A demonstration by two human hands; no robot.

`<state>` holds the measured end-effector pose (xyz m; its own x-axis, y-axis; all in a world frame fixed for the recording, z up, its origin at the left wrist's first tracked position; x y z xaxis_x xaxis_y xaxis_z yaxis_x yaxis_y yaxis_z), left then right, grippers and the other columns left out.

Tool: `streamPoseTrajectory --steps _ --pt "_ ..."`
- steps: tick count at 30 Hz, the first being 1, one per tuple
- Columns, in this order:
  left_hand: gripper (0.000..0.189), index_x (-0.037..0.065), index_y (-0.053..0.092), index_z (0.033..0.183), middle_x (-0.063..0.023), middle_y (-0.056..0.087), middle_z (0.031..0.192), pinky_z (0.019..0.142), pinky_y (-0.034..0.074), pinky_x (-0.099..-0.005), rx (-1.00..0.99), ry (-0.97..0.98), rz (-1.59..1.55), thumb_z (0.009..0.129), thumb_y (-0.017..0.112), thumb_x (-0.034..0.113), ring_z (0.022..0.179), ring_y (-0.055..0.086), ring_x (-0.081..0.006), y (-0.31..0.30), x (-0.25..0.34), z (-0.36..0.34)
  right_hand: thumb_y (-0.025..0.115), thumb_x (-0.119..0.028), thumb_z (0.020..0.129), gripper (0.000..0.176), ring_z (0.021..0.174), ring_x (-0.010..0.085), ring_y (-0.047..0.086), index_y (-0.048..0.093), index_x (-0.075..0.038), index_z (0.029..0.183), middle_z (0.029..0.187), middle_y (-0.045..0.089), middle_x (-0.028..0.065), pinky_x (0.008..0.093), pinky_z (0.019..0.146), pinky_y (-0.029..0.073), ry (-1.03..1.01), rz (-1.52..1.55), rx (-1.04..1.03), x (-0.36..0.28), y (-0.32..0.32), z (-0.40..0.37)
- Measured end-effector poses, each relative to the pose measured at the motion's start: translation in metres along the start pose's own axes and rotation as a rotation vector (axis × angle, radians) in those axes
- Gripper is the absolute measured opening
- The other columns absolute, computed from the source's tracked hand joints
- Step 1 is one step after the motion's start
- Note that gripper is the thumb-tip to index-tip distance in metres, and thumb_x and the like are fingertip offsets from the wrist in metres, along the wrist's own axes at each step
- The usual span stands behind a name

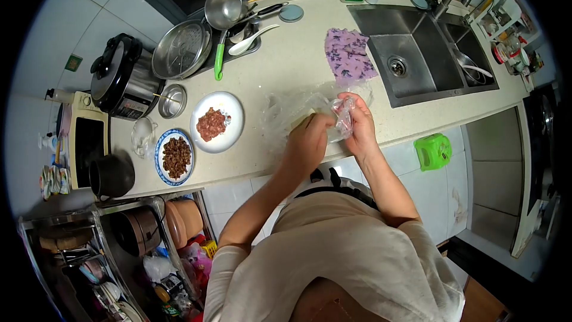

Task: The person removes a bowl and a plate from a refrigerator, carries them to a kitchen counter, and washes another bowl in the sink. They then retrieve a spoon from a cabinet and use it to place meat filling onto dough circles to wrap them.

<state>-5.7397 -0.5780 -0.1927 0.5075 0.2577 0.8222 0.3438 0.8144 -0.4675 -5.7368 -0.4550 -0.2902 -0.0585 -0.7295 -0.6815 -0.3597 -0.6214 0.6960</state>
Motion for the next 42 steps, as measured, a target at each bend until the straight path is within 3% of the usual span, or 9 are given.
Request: streamPoseTrajectory --steps 3,6,11,15,18,20,28,38,42 --pt "0.021 0.002 0.056 0.095 -0.0173 0.060 0.089 0.074 0.048 -0.0365 0.158 0.023 0.344 0.075 0.054 0.006 0.082 0.058 -0.0337 -0.006 -0.059 0.009 0.045 -0.007 0.087 0.018 0.078 0.0150 0.059 0.055 -0.002 0.100 0.087 0.060 0.0082 0.0273 0.071 0.048 -0.042 -0.011 0.029 -0.012 -0.015 0.001" --pt "0.032 0.003 0.056 0.098 -0.0172 0.061 0.090 0.074 0.047 -0.0406 -0.328 -0.371 0.647 0.070 0.060 0.019 0.085 0.058 -0.0341 -0.009 -0.121 0.004 0.045 -0.005 0.085 0.017 0.074 0.0149 0.059 0.056 -0.002 0.098 0.084 0.061 0.0084 0.0266 0.070 0.047 -0.030 -0.082 0.135 -0.014 -0.035 -0.004" --pt "0.045 0.005 0.056 0.107 -0.0156 0.061 0.092 0.076 0.046 -0.0389 -0.344 -0.326 0.426 0.068 0.063 0.028 0.088 0.057 -0.0322 -0.005 -0.129 -0.010 0.044 -0.003 0.084 0.018 0.081 0.0134 0.056 0.056 0.000 0.098 0.090 0.059 0.0076 0.0240 0.074 0.045 0.042 -0.218 0.204 -0.005 -0.070 -0.006" --pt "0.044 0.005 0.053 0.111 -0.0149 0.060 0.098 0.077 0.046 -0.0373 -0.220 -0.296 0.439 0.071 0.062 0.023 0.092 0.057 -0.0306 -0.008 -0.115 -0.005 0.044 -0.003 0.083 0.022 0.093 0.0158 0.052 0.057 -0.001 0.101 0.087 0.060 0.0093 0.0267 0.081 0.041 -0.754 -0.903 0.239 -0.116 -0.009 -0.042" --pt "0.049 0.005 0.048 0.117 -0.0152 0.058 0.104 0.078 0.046 -0.0361 -0.113 -0.130 0.412 0.073 0.062 0.019 0.093 0.056 -0.0313 -0.009 -0.091 0.007 0.045 -0.001 0.080 0.024 0.091 0.0206 0.054 0.057 -0.001 0.101 0.092 0.059 0.0108 0.0315 0.082 0.042 -0.633 -0.833 -0.466 -0.065 0.070 -0.060" --pt "0.053 0.006 0.045 0.121 -0.0156 0.055 0.111 0.082 0.045 -0.0355 -0.122 -0.101 0.370 0.073 0.063 0.018 0.098 0.054 -0.0305 -0.006 -0.092 0.013 0.044 -0.001 0.078 0.026 0.090 0.0272 0.055 0.057 -0.001 0.101 0.096 0.058 0.0150 0.0361 0.082 0.043 -0.396 -1.240 -0.653 -0.008 0.102 -0.059" --pt "0.093 0.008 0.023 0.136 -0.0146 0.032 0.137 0.098 0.035 -0.0326 -0.496 -0.373 0.003 0.058 0.074 0.017 0.125 0.035 -0.0254 0.015 -0.171 -0.026 0.043 0.003 0.076 0.049 0.105 0.0342 0.051 0.042 -0.005 0.124 0.115 0.052 0.0210 0.0395 0.088 0.041 -0.368 -1.526 -0.294 0.022 0.008 0.031" --pt "0.103 0.007 0.008 0.140 -0.0153 0.043 0.128 0.097 0.036 -0.0354 -0.281 -0.424 0.085 0.059 0.071 0.015 0.120 0.040 -0.0301 0.005 -0.166 -0.055 0.050 0.011 0.066 0.069 0.085 0.0360 0.057 0.035 -0.007 0.131 0.106 0.056 0.0201 0.0423 0.076 0.046 -0.374 -1.652 -0.548 0.048 0.000 -0.003" --pt "0.097 0.005 0.008 0.140 -0.0152 0.042 0.130 0.094 0.038 -0.0355 -0.321 -0.287 0.025 0.064 0.069 0.011 0.120 0.040 -0.0282 -0.006 -0.183 -0.027 0.040 0.014 0.068 0.066 0.092 0.0292 0.057 0.035 -0.005 0.131 0.111 0.055 0.0191 0.0329 0.079 0.045 -0.370 -1.413 -0.378 0.059 -0.009 0.044"
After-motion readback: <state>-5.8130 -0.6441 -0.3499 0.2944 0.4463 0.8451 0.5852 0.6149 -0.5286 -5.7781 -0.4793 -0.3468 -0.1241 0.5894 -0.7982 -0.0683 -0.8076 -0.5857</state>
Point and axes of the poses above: each hand's wrist, its own z-axis towards the middle knuckle, its own y-axis out of the palm, x = y × z, the point moved 10 cm from there along z, towards the middle knuckle
